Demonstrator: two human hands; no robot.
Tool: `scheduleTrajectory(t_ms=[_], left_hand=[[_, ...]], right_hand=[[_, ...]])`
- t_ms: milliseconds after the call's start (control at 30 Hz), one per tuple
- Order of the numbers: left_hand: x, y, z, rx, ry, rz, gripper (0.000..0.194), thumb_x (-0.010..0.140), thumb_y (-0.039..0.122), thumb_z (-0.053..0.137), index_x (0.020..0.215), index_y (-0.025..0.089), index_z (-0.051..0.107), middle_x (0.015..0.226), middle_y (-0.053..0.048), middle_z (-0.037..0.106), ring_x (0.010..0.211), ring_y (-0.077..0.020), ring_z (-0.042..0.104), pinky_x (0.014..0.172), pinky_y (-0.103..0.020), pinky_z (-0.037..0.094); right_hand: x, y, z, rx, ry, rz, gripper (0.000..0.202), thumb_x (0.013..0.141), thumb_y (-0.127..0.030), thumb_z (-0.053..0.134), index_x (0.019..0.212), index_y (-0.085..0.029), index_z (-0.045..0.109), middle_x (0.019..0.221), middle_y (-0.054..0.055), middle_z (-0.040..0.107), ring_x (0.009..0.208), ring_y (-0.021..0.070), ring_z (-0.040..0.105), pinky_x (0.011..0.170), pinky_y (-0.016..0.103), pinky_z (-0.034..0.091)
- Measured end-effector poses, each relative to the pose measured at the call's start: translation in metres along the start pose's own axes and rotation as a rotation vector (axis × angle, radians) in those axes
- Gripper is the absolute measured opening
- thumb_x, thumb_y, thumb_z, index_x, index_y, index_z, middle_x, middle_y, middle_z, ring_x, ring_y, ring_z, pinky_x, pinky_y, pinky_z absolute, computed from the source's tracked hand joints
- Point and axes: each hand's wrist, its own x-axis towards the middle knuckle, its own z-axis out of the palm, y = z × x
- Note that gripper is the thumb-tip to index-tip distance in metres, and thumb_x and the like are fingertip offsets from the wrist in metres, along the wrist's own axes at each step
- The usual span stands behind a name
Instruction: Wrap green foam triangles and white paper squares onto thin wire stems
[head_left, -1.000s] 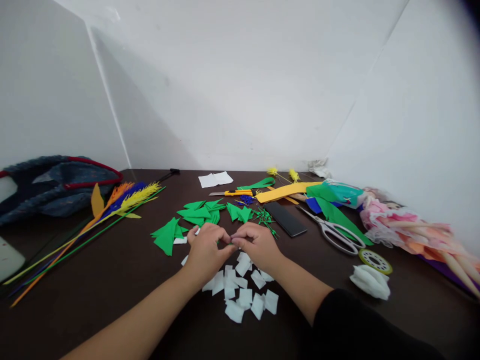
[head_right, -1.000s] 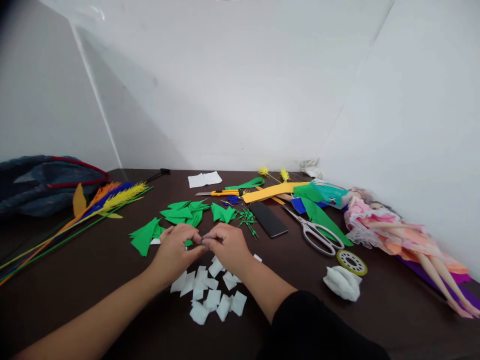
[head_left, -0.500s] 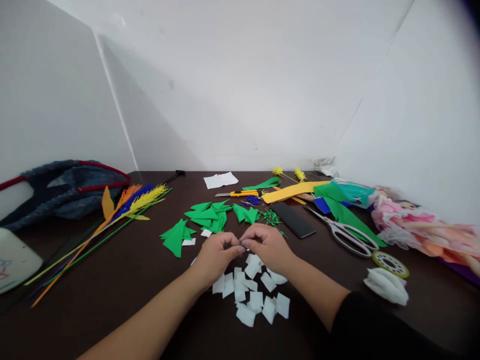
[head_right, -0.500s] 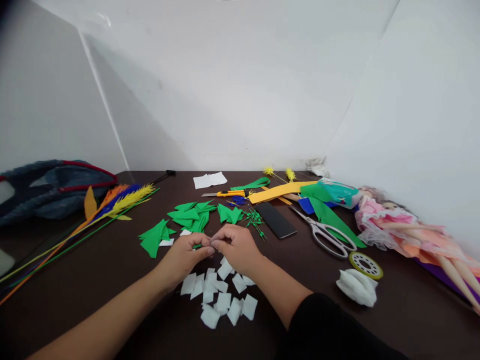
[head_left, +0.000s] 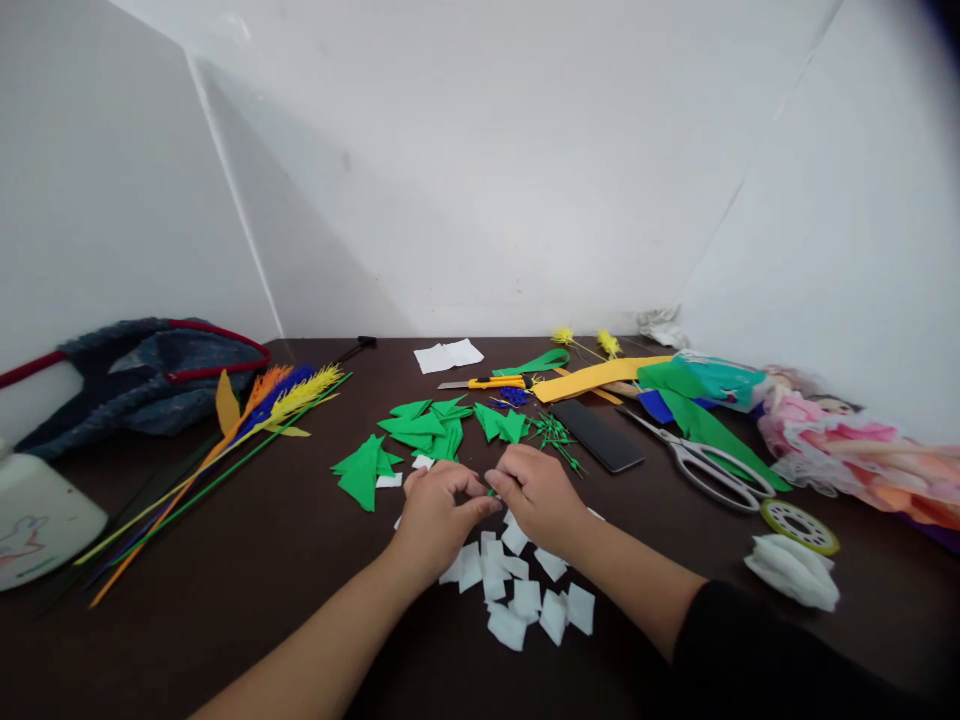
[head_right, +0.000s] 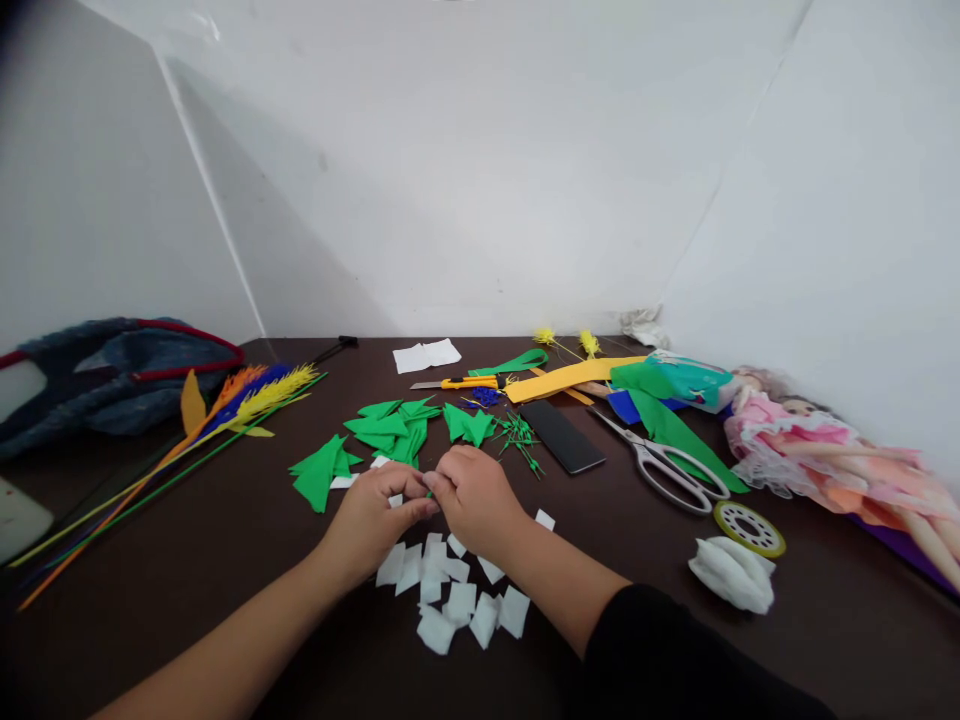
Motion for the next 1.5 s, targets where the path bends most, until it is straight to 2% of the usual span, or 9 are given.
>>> scheduleTrajectory(t_ms=[167, 267, 367, 467, 633, 800, 1033, 1300, 1500], left_hand=[[-0.001, -0.002, 0.001, -0.060, -0.027, 0.006, 0.014, 0.064, 0.026, 0.063, 0.052, 0.020, 0.059, 0.075, 0.000, 0.065, 0.081, -0.0185, 0.057, 0.079, -0.035, 0.041], [-0.002, -0.002, 0.000, -0.151, -0.041, -0.040, 0.012, 0.064, 0.024, 0.062, 0.054, 0.019, 0.061, 0.076, -0.002, 0.064, 0.080, -0.0180, 0.056, 0.077, -0.032, 0.041], [-0.003, 0.000, -0.001, -0.317, -0.091, -0.111, 0.014, 0.067, 0.025, 0.059, 0.055, 0.017, 0.060, 0.068, -0.001, 0.062, 0.071, -0.0157, 0.055, 0.069, -0.028, 0.041], [-0.003, 0.002, 0.001, -0.480, -0.130, -0.151, 0.016, 0.069, 0.025, 0.058, 0.056, 0.015, 0.058, 0.061, 0.000, 0.060, 0.063, -0.0132, 0.052, 0.064, -0.026, 0.039], [-0.005, 0.003, 0.005, -0.606, -0.166, -0.195, 0.018, 0.068, 0.027, 0.060, 0.056, 0.014, 0.057, 0.059, 0.000, 0.060, 0.059, -0.0115, 0.048, 0.061, -0.024, 0.036], [-0.006, 0.003, 0.009, -0.585, -0.190, -0.175, 0.020, 0.072, 0.028, 0.058, 0.057, 0.014, 0.057, 0.060, -0.001, 0.061, 0.058, -0.0114, 0.046, 0.059, -0.024, 0.034], [-0.006, 0.003, 0.012, -0.612, -0.262, -0.087, 0.025, 0.076, 0.033, 0.055, 0.063, 0.013, 0.062, 0.067, -0.003, 0.062, 0.070, -0.0147, 0.052, 0.069, -0.026, 0.038], [-0.007, 0.005, 0.014, -0.679, -0.263, -0.130, 0.021, 0.076, 0.031, 0.055, 0.063, 0.015, 0.061, 0.067, -0.002, 0.063, 0.069, -0.0138, 0.052, 0.070, -0.026, 0.038], [-0.007, 0.008, 0.016, -0.691, -0.308, -0.122, 0.022, 0.076, 0.032, 0.055, 0.064, 0.015, 0.061, 0.067, -0.001, 0.064, 0.070, -0.0138, 0.052, 0.072, -0.025, 0.037]], right_hand=[[0.003, 0.000, -0.002, 0.038, 0.011, 0.102, 0.039, 0.082, -0.029, 0.044, 0.046, -0.018, 0.032, 0.048, -0.003, 0.033, 0.048, 0.0094, 0.034, 0.049, 0.024, 0.024], [0.003, 0.006, -0.005, 0.314, 0.006, 0.293, 0.044, 0.083, -0.039, 0.042, 0.045, -0.017, 0.041, 0.045, -0.003, 0.037, 0.046, 0.0092, 0.037, 0.048, 0.024, 0.028], [0.000, 0.013, -0.005, 0.778, -0.105, 0.399, 0.042, 0.084, -0.048, 0.037, 0.072, -0.015, 0.061, 0.060, 0.001, 0.053, 0.055, 0.0110, 0.048, 0.055, 0.025, 0.039], [-0.004, 0.014, 0.000, 1.016, -0.199, 0.381, 0.032, 0.078, -0.044, 0.052, 0.093, -0.019, 0.064, 0.081, 0.003, 0.057, 0.068, 0.0123, 0.053, 0.066, 0.028, 0.043], [-0.003, 0.008, 0.004, 0.970, -0.062, 0.348, 0.010, 0.070, -0.027, 0.063, 0.069, -0.019, 0.067, 0.072, 0.001, 0.058, 0.072, 0.0128, 0.053, 0.068, 0.027, 0.042], [0.000, 0.003, 0.001, 0.935, -0.023, 0.488, 0.019, 0.066, -0.026, 0.065, 0.054, -0.016, 0.053, 0.053, -0.004, 0.052, 0.049, 0.0080, 0.047, 0.049, 0.022, 0.040], [0.000, -0.001, 0.005, 1.129, -0.042, 0.561, 0.034, 0.063, -0.031, 0.068, 0.054, -0.020, 0.037, 0.042, -0.009, 0.042, 0.032, 0.0076, 0.042, 0.031, 0.020, 0.032], [-0.003, 0.013, -0.010, 1.254, -0.144, 0.501, 0.028, 0.071, -0.040, 0.061, 0.081, -0.015, 0.067, 0.067, 0.001, 0.055, 0.058, 0.0087, 0.048, 0.054, 0.023, 0.040], [-0.004, 0.017, -0.014, 1.120, -0.104, 0.467, 0.014, 0.066, -0.027, 0.065, 0.061, -0.016, 0.059, 0.062, -0.001, 0.056, 0.056, 0.0091, 0.048, 0.052, 0.023, 0.037]])
